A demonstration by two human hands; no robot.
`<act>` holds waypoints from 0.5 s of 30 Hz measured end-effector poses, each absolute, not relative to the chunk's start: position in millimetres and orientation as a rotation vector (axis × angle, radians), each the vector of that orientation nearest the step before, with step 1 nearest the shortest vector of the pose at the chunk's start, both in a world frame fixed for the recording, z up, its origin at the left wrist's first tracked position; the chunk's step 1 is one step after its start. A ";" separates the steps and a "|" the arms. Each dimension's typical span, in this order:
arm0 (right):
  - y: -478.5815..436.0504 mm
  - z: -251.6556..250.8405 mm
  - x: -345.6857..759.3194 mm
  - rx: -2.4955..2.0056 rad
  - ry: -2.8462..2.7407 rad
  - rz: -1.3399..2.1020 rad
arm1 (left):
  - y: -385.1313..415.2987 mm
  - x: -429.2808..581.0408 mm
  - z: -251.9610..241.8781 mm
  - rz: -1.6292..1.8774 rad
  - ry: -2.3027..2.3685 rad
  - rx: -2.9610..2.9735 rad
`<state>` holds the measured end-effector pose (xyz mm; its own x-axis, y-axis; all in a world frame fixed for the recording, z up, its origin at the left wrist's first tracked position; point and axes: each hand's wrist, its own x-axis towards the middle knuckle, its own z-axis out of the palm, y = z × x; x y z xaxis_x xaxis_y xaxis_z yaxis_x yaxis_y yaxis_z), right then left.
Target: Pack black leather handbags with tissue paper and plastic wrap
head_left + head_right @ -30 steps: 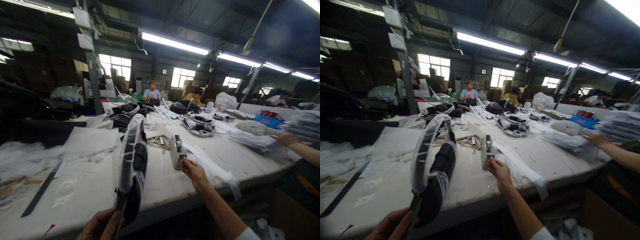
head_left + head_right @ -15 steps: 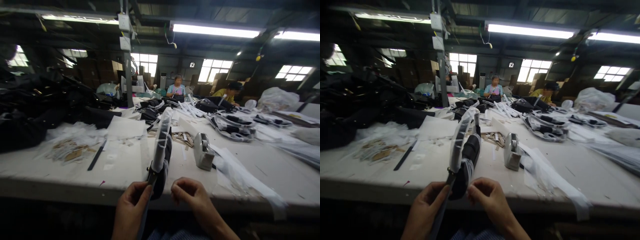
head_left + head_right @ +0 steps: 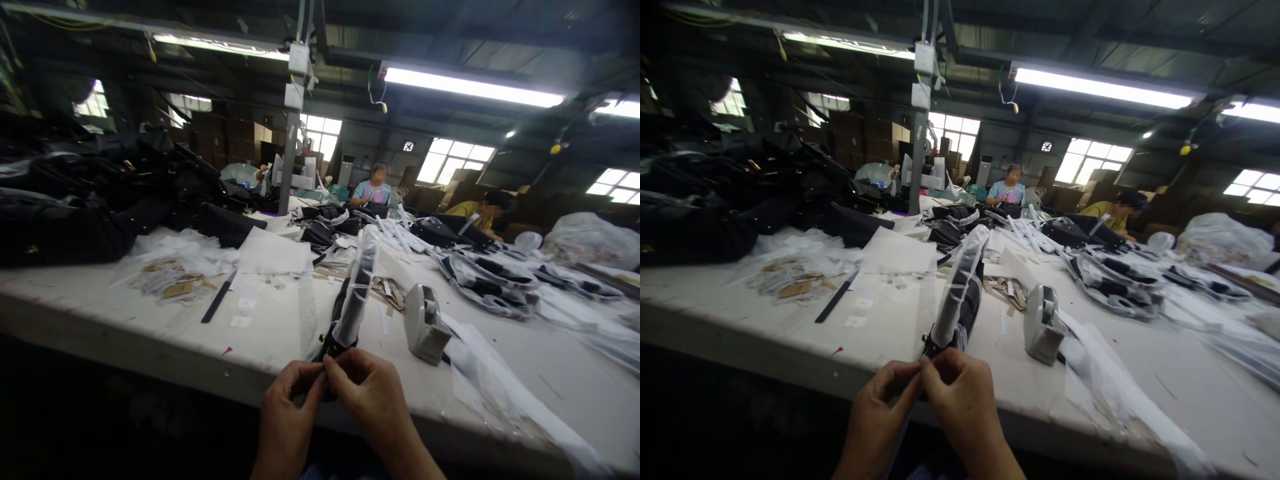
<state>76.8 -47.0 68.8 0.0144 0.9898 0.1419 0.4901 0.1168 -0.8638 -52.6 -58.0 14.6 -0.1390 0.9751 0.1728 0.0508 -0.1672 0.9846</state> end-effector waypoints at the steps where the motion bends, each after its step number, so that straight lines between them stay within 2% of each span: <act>1: -46.0 71.3 75.7 -1.526 -1.619 0.748 | -58.1 -53.4 13.6 1.436 1.266 1.317; 6: -41.2 79.4 73.5 -1.663 -1.704 0.667 | -58.4 -55.7 8.8 1.461 1.259 1.373; 10: -41.0 80.1 74.8 -1.672 -1.716 0.689 | -58.0 -55.1 5.6 1.511 1.288 1.292; 15: -40.6 81.0 76.1 -1.677 -1.733 0.732 | -56.6 -56.7 3.7 1.595 1.231 1.474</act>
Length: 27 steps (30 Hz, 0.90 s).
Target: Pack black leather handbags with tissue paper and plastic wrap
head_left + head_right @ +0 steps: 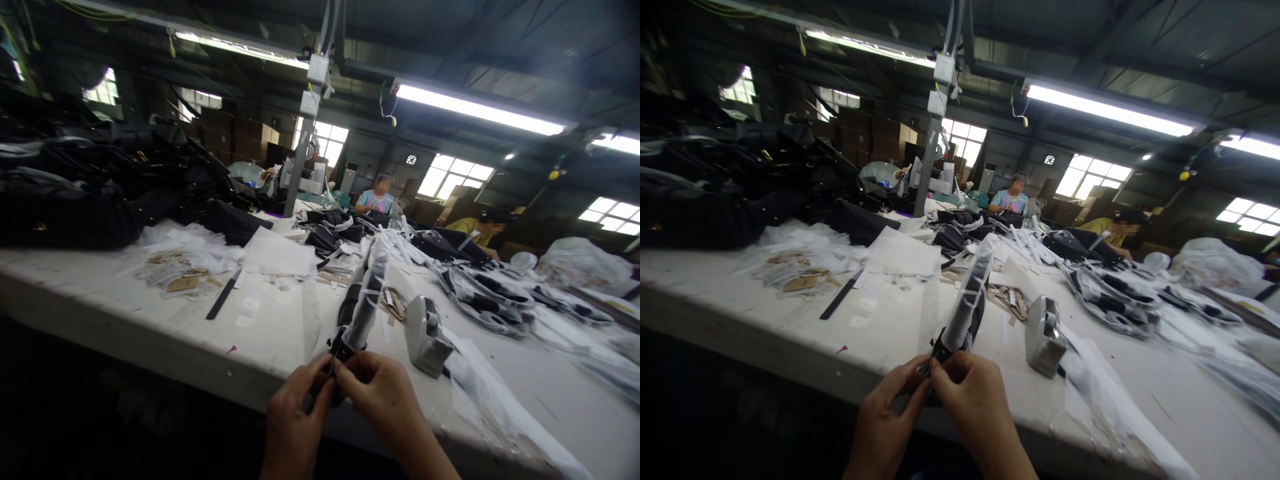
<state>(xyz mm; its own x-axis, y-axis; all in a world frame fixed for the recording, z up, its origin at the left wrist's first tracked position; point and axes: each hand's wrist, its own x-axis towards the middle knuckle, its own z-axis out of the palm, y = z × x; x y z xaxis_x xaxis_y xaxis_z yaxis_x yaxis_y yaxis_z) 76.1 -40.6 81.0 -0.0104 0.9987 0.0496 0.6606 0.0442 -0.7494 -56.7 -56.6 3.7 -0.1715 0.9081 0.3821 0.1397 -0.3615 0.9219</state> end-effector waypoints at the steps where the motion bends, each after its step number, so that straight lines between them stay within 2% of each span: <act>1: -40.3 81.2 76.2 -1.678 -1.736 0.743 | -56.3 -56.9 3.7 1.618 1.212 1.504; 8: -40.1 83.2 77.9 -1.646 -1.702 0.846 | -56.0 -57.3 7.9 1.629 1.109 1.501; 17: -45.0 88.6 99.9 -1.375 -1.629 1.356 | -54.3 -62.0 14.2 1.427 1.109 1.357; 27: -52.8 83.0 104.2 -1.382 -1.479 1.326 | -52.4 -66.0 19.6 1.256 1.038 1.279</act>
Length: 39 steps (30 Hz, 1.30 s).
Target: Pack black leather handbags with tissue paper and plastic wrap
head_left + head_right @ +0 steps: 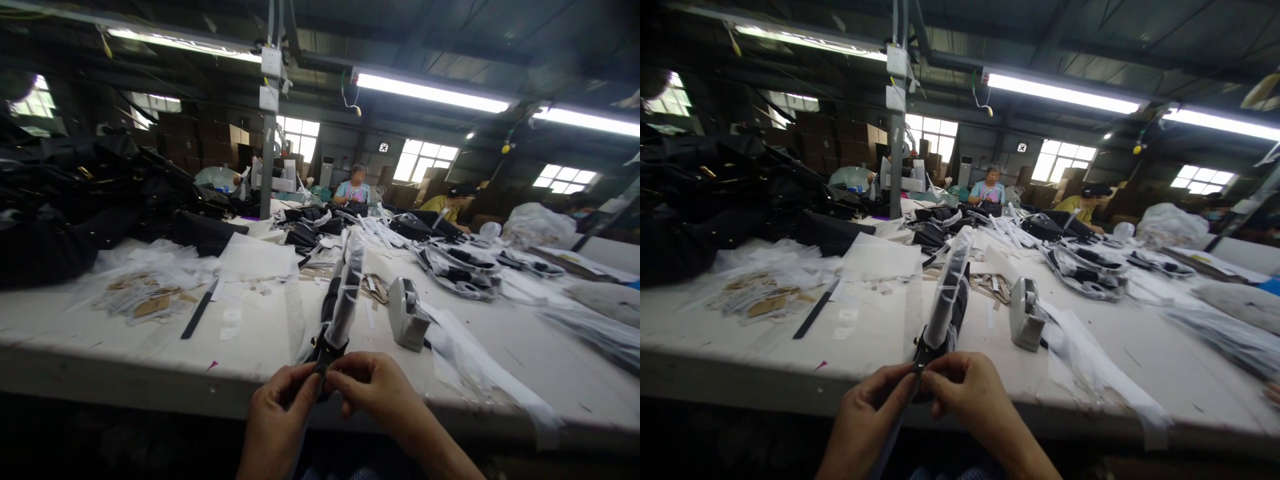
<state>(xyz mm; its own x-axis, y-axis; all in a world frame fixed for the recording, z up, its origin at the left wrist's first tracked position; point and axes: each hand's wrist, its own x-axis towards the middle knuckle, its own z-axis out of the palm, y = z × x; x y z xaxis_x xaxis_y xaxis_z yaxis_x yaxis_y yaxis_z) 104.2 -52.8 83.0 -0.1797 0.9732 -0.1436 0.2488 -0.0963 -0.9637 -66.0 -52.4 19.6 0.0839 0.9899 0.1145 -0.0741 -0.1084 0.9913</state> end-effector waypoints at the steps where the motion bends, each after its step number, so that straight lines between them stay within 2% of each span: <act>1: -53.8 80.5 104.5 -1.342 -1.408 1.373 | -52.6 -66.2 21.1 1.245 1.037 1.266; 4: -56.8 71.6 105.5 -1.231 -1.245 1.470 | -52.6 -66.4 24.3 1.206 1.053 1.231; 11: -64.1 66.2 103.9 -1.286 -1.438 1.149 | -51.9 -66.7 25.3 1.182 1.047 1.135; 23: -64.8 33.6 73.3 -1.142 -1.064 1.132 | -59.5 -64.2 40.2 1.027 0.985 0.867; 39: -62.2 49.5 69.4 -1.278 -1.226 1.066 | -53.9 -68.5 41.2 0.993 1.042 0.974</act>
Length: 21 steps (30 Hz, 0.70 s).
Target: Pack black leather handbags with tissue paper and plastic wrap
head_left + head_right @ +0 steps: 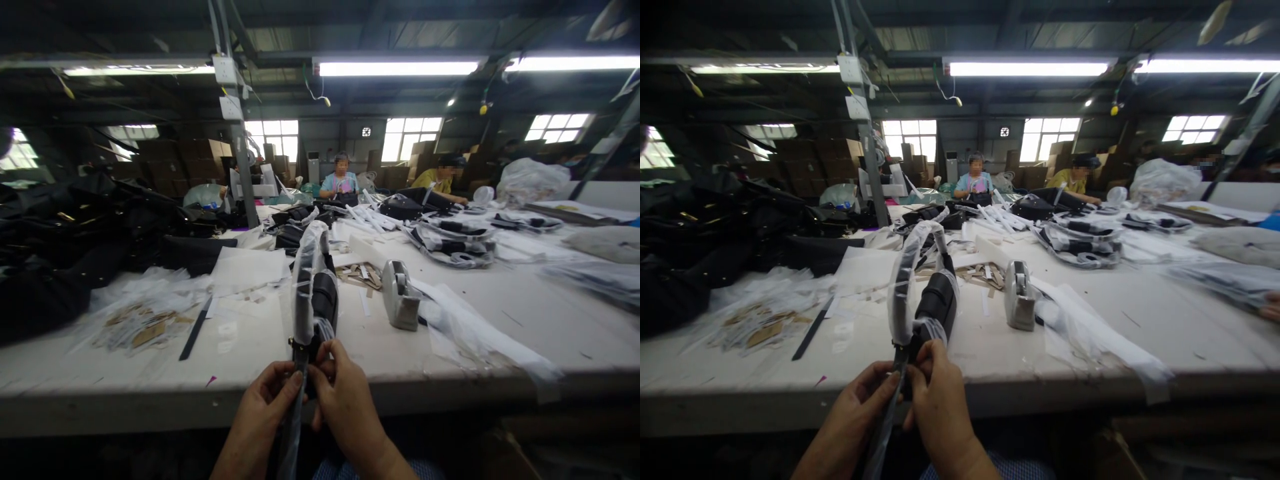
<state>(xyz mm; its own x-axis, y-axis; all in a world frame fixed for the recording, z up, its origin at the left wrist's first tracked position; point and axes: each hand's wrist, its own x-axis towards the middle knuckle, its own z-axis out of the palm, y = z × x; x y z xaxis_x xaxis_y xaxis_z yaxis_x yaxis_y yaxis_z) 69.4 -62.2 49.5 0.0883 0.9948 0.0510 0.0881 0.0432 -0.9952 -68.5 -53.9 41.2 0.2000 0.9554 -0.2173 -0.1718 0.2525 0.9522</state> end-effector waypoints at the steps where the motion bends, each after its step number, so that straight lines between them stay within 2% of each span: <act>1: -62.4 50.3 69.3 -1.277 -1.231 1.072 | -54.3 -68.8 41.7 0.992 1.045 0.975; 17: -70.1 52.3 87.9 -1.428 -1.469 0.760 | -53.0 -64.0 31.5 1.150 1.054 1.033; 21: -81.6 51.0 96.0 -1.310 -1.339 0.906 | -53.4 -60.0 27.6 1.233 1.032 1.111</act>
<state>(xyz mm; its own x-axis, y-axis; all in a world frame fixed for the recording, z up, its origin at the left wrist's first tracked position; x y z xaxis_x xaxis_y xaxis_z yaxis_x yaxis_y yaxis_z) 96.0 -81.6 51.0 0.1019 0.9829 0.1535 0.2229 0.1278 -0.9664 -60.0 -53.4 27.6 0.0704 0.9975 0.0034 -0.1726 0.0088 0.9850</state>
